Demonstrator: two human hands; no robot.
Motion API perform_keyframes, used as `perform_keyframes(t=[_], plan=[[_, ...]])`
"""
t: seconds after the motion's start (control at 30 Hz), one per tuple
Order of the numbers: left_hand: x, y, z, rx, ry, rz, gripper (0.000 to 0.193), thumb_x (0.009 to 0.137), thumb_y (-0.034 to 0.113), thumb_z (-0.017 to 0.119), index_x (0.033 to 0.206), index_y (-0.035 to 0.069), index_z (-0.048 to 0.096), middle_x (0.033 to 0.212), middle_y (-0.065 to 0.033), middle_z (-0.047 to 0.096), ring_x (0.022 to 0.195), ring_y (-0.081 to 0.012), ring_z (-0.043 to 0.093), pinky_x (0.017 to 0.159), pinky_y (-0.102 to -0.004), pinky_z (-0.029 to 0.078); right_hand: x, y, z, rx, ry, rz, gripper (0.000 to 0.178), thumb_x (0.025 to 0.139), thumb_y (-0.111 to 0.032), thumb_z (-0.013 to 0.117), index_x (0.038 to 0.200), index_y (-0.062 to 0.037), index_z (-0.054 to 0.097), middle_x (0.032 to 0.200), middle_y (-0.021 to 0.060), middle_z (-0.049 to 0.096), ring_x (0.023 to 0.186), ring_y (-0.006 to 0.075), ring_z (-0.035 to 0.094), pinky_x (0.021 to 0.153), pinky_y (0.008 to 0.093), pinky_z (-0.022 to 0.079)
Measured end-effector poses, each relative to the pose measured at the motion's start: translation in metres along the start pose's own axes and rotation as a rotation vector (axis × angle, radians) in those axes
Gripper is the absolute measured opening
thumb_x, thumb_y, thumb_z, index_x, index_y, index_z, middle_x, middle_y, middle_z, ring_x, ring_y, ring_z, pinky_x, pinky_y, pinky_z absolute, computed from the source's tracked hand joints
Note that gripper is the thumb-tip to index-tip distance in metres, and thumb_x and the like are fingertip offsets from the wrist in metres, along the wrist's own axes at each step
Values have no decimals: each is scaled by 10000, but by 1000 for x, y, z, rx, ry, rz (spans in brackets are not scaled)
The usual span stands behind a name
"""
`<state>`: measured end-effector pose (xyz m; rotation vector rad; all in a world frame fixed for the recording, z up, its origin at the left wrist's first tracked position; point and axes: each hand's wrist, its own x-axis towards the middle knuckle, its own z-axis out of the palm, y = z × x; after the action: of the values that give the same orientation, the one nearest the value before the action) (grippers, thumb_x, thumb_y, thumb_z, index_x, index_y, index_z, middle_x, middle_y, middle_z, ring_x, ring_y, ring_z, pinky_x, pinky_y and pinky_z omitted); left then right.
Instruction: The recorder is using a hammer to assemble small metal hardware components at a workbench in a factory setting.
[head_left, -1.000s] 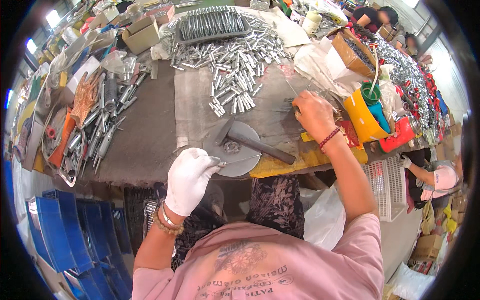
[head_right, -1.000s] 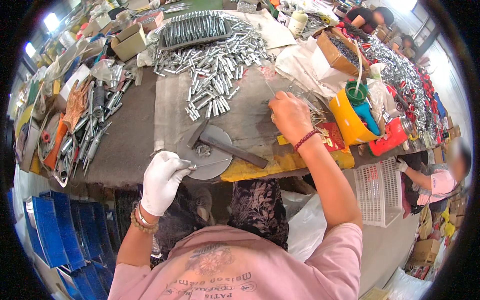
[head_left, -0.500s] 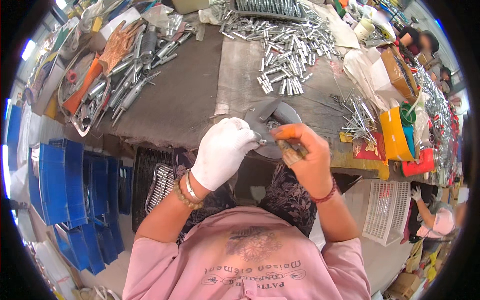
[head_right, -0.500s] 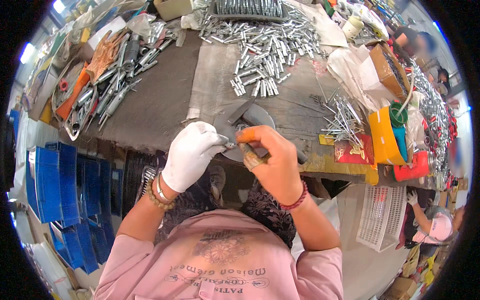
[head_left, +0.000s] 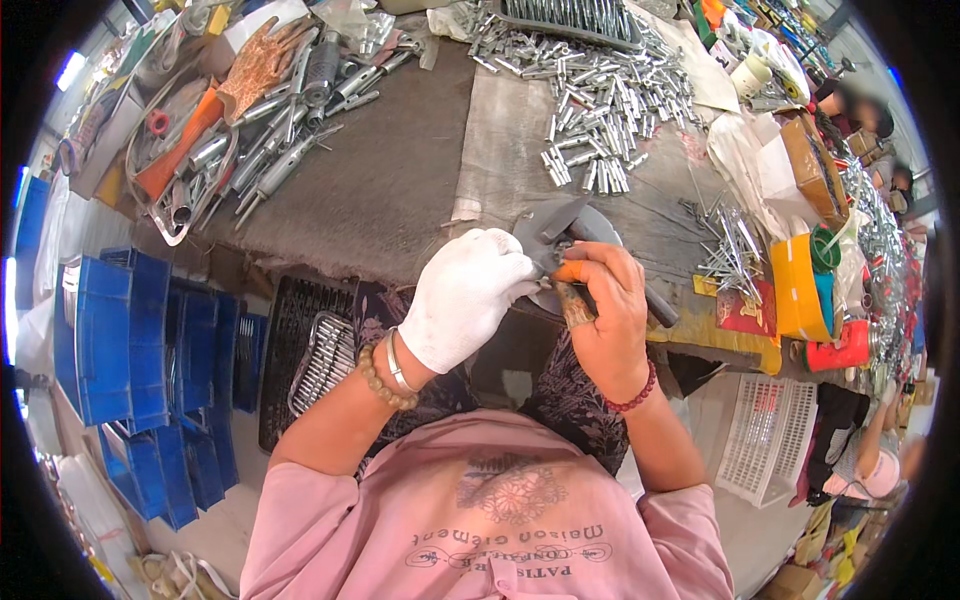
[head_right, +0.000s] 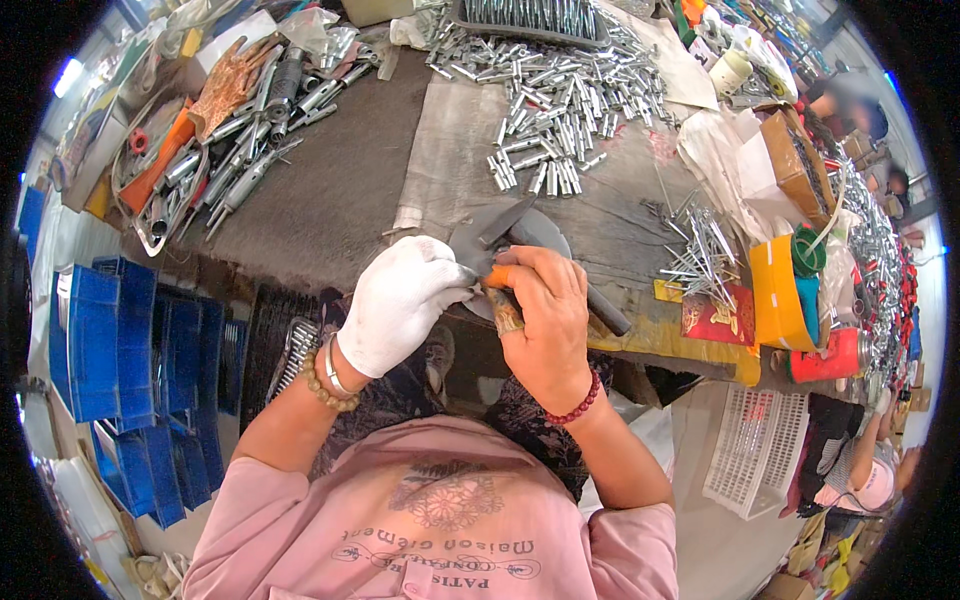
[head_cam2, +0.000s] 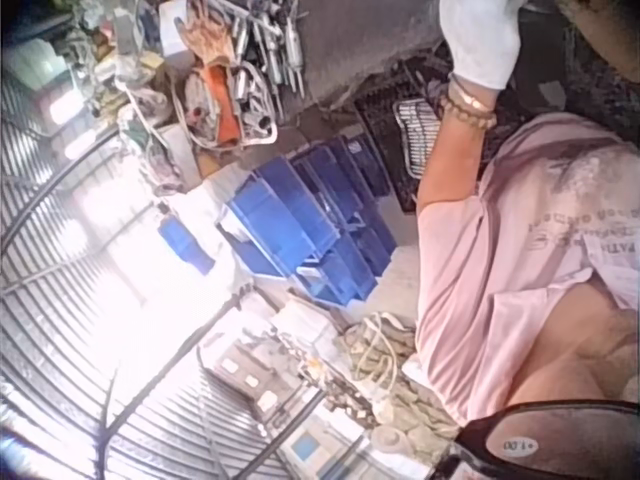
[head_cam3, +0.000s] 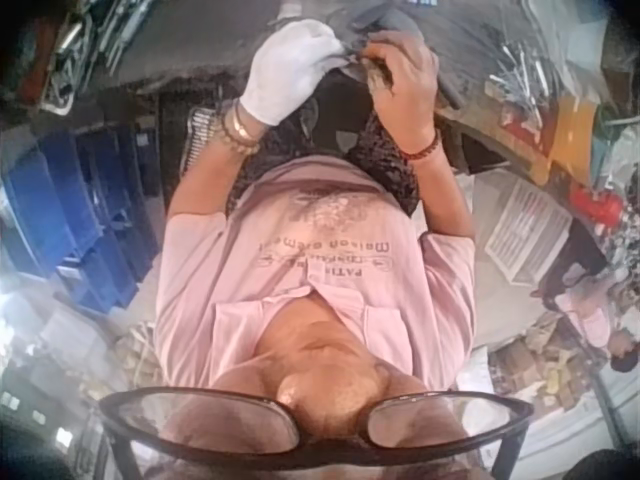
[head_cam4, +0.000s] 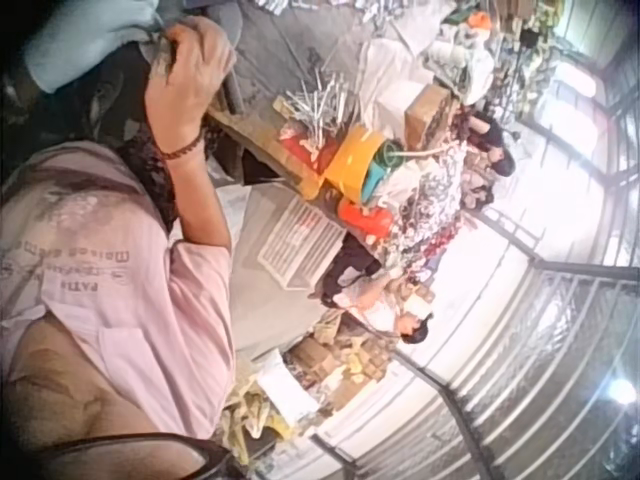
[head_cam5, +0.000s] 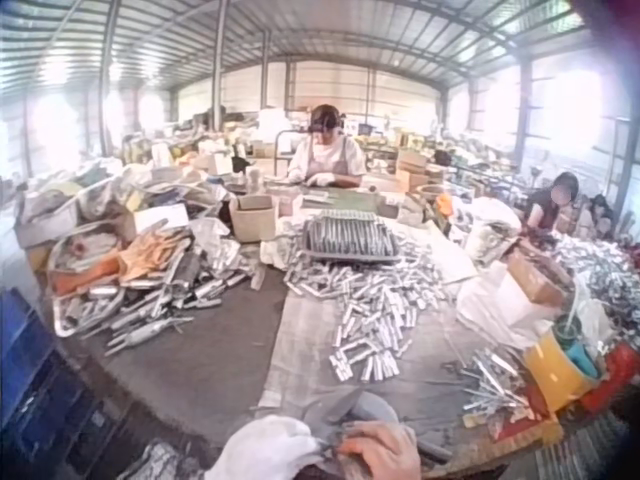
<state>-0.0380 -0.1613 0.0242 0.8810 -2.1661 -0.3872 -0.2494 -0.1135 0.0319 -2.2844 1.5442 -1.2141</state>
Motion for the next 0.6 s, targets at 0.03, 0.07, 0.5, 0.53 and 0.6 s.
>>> perform_keyframes(t=[0.03, 0.07, 0.5, 0.53, 0.6], plan=[[0, 0, 0, 4, 4, 10, 208, 815, 103, 830, 1001, 94, 737, 988, -93, 687, 968, -335, 674, 852, -432, 551, 1, 0, 1, -27, -3, -19, 295, 775, 40, 687, 1051, -56, 730, 1225, 89, 696, 1191, 320, 637, 1048, 462, 450], [0, -1, 0, 9, 8, 20, 208, 815, 105, 831, 1001, 95, 738, 987, -92, 686, 965, -334, 674, 849, -433, 552, 1, 0, 1, -55, -6, -38, 294, 781, 38, 687, 1057, -57, 727, 1221, 89, 692, 1196, 321, 635, 1042, 468, 460], [1, 0, 2, -3, 28, 0, 195, 818, 126, 859, 996, 94, 785, 953, -82, 687, 963, -314, 675, 855, -421, 559, 11, 18, -55, -422, -215, 64, 564, 779, -2, 786, 1334, -89, 727, 1073, 120, 702, 1005, 330, 680, 953, 482, 526], [1, 0, 1, -2, 6, -12, 199, 816, 119, 864, 1000, 92, 792, 960, -83, 691, 967, -312, 676, 860, -421, 561, 7, 20, -57, -427, -211, 69, 564, 779, -2, 786, 1334, -89, 727, 1073, 120, 702, 1005, 330, 680, 953, 482, 526], [2, 0, 0, 1, -14, -24, 203, 815, 113, 869, 1004, 90, 800, 967, -83, 695, 971, -309, 677, 864, -422, 563, 1, 14, -62, -290, -99, 110, 613, 776, 44, 753, 1372, -99, 725, 1075, 129, 687, 965, 330, 693, 872, 458, 555]])
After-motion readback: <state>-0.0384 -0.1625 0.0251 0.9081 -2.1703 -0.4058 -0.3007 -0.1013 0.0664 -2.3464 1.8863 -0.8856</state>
